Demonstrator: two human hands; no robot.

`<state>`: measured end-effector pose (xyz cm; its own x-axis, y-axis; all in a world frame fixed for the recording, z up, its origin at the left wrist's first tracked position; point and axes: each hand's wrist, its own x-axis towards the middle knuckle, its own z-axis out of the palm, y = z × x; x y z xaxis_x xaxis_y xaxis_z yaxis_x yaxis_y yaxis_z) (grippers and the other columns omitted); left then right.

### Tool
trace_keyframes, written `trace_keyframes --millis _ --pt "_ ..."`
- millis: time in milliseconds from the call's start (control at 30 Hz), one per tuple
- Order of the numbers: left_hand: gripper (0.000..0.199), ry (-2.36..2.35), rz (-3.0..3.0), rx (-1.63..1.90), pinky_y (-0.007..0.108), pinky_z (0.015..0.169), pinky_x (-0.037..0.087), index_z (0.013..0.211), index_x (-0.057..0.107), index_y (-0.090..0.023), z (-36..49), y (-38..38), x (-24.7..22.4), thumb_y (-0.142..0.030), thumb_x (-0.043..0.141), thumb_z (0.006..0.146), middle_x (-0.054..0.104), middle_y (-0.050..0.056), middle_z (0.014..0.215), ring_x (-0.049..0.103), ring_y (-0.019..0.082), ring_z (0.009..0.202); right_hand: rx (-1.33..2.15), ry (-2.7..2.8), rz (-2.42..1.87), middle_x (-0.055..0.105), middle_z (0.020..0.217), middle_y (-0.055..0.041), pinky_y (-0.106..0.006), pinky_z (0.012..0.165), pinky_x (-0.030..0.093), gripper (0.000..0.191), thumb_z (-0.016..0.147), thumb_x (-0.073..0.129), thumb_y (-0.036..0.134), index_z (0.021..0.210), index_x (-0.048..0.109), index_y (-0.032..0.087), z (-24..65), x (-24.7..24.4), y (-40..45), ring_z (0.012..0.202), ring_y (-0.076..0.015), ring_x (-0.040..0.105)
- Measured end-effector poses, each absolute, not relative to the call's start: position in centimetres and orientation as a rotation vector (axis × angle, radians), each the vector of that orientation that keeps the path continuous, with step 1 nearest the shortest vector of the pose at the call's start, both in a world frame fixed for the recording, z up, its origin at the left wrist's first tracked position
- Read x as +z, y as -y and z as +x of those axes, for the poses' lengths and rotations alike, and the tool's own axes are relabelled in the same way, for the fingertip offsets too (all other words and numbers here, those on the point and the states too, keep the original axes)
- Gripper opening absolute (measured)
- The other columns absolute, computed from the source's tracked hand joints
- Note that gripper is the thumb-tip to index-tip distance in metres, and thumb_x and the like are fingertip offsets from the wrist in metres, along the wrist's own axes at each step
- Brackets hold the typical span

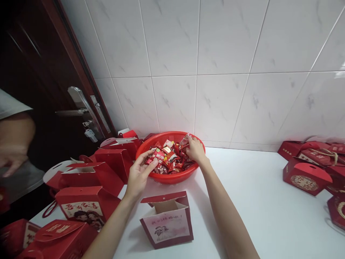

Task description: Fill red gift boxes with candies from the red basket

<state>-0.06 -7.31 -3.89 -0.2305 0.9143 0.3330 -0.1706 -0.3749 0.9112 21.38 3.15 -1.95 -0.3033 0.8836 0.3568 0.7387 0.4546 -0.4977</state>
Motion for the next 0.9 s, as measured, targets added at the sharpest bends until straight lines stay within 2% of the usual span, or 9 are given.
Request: trace_keyframes --millis 67,200,267,367,467,567,733,833,900 --pt "0.054 -0.985 1.200 1.712 0.030 0.082 0.060 0.112 0.071 -0.018 0.0 7.4 -3.8 -0.043 0.088 0.066 0.075 0.009 0.115 0.073 0.019 0.088 0.341 2.245 -1.339 0.072 0.115 -0.0118 -0.036 0.093 0.049 0.042 0.078 0.056 0.005 0.116 0.069 0.019 20.6 -1.3 -2.5 0.104 -0.0259 0.065" --pt "0.054 -0.977 1.192 1.706 0.027 0.082 0.059 0.112 0.071 -0.018 0.0 7.5 -3.9 -0.042 0.088 0.067 0.075 0.008 0.115 0.073 0.018 0.090 0.455 2.544 -1.292 0.077 0.103 -0.0062 -0.031 0.091 0.050 0.041 0.072 0.059 -0.003 0.098 0.078 0.022 18.5 -0.6 -0.9 0.100 -0.0246 0.069" --pt "0.054 -0.980 1.198 1.697 0.026 0.080 0.059 0.113 0.070 -0.019 -0.1 7.5 -3.9 -0.041 0.087 0.068 0.075 0.008 0.114 0.072 0.017 0.088 0.453 2.645 -1.306 0.076 0.112 -0.0076 -0.038 0.101 0.046 0.049 0.070 0.063 -0.003 0.107 0.079 0.024 17.4 -0.6 -0.2 0.112 -0.0290 0.067" --pt "0.053 -0.992 1.215 1.690 0.025 0.074 0.059 0.114 0.070 -0.019 -0.2 7.5 -4.0 -0.041 0.087 0.069 0.075 0.008 0.112 0.071 0.016 0.083 0.409 2.748 -1.374 0.067 0.133 -0.0108 -0.053 0.114 0.033 0.059 0.073 0.065 -0.001 0.122 0.074 0.030 16.2 -0.8 0.5 0.133 -0.0343 0.054" --pt "0.052 -0.991 1.218 1.700 0.026 0.076 0.059 0.113 0.070 -0.018 -0.1 7.5 -4.0 -0.041 0.086 0.069 0.075 0.007 0.108 0.072 0.017 0.083 0.373 2.797 -1.442 0.062 0.141 -0.0129 -0.055 0.115 0.030 0.056 0.076 0.065 0.003 0.125 0.073 0.030 15.8 -0.8 0.7 0.139 -0.0355 0.047" --pt "0.051 -0.978 1.217 1.706 0.029 0.082 0.059 0.112 0.070 -0.018 0.0 7.6 -4.0 -0.041 0.086 0.069 0.075 0.008 0.109 0.073 0.019 0.088 0.360 2.818 -1.479 0.067 0.132 -0.0149 -0.048 0.111 0.037 0.041 0.080 0.065 0.009 0.116 0.076 0.024 15.9 -0.9 0.6 0.133 -0.0353 0.054" --pt "0.051 -0.967 1.233 1.710 0.030 0.084 0.060 0.112 0.069 -0.018 -0.1 7.6 -4.2 -0.042 0.086 0.071 0.073 0.009 0.119 0.073 0.020 0.093 0.392 2.788 -1.536 0.073 0.115 -0.0164 -0.042 0.094 0.048 0.022 0.078 0.068 0.014 0.098 0.078 0.018 16.2 -1.5 0.0 0.108 -0.0348 0.068" --pt "0.050 -0.978 1.254 1.709 0.029 0.082 0.060 0.115 0.069 -0.019 -0.2 7.5 -4.4 -0.042 0.084 0.073 0.074 0.009 0.116 0.073 0.019 0.091 0.423 2.719 -1.504 0.075 0.091 -0.0137 -0.037 0.084 0.049 0.007 0.078 0.068 0.012 0.079 0.074 0.017 16.6 -1.3 -0.3 0.093 -0.0309 0.070" --pt "0.052 -0.969 1.270 1.713 0.030 0.084 0.060 0.119 0.067 -0.020 -0.2 7.5 -4.4 -0.041 0.084 0.074 0.072 0.009 0.121 0.073 0.020 0.093 0.459 2.675 -1.435 0.072 0.083 -0.0094 -0.033 0.077 0.048 0.010 0.084 0.066 0.019 0.075 0.068 0.018 17.3 -0.6 -0.3 0.084 -0.0253 0.068"
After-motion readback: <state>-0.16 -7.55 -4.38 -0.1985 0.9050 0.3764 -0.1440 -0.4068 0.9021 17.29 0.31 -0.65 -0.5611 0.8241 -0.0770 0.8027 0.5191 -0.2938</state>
